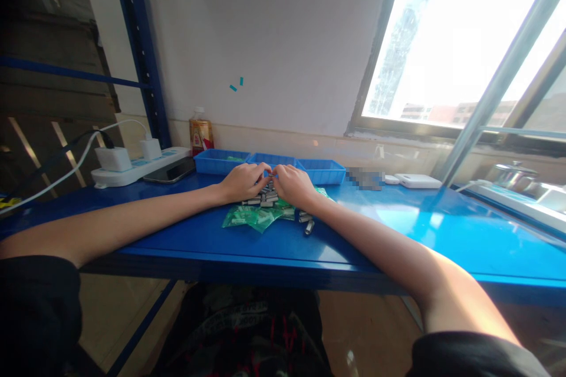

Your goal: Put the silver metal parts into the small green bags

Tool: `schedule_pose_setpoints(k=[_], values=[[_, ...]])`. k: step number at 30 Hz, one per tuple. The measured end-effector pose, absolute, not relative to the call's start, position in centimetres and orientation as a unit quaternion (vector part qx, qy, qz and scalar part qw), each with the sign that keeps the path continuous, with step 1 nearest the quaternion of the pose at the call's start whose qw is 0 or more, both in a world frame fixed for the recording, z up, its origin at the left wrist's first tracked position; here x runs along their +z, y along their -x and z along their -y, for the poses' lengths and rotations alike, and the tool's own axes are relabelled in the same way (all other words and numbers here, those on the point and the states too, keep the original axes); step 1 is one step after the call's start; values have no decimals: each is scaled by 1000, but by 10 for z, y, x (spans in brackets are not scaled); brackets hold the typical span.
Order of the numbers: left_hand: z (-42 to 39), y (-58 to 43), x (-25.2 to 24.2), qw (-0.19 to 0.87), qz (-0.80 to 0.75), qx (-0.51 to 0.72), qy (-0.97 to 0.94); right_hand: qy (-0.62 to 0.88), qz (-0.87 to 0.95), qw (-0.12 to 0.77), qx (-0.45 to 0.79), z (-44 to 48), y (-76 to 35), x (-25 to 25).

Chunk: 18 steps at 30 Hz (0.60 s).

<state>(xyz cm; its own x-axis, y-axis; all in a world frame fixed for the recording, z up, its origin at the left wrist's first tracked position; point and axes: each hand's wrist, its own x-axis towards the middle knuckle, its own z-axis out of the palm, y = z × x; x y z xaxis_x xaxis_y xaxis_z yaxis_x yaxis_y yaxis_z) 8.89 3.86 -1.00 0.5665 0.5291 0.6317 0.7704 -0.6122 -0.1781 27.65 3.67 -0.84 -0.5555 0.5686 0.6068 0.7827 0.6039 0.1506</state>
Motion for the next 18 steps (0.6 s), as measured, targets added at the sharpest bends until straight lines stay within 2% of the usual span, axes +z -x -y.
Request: schedule_pose_setpoints(k=[18], values=[[-40, -89, -11, 265, 390, -241, 848, 382, 859, 273, -202, -37, -276, -10]])
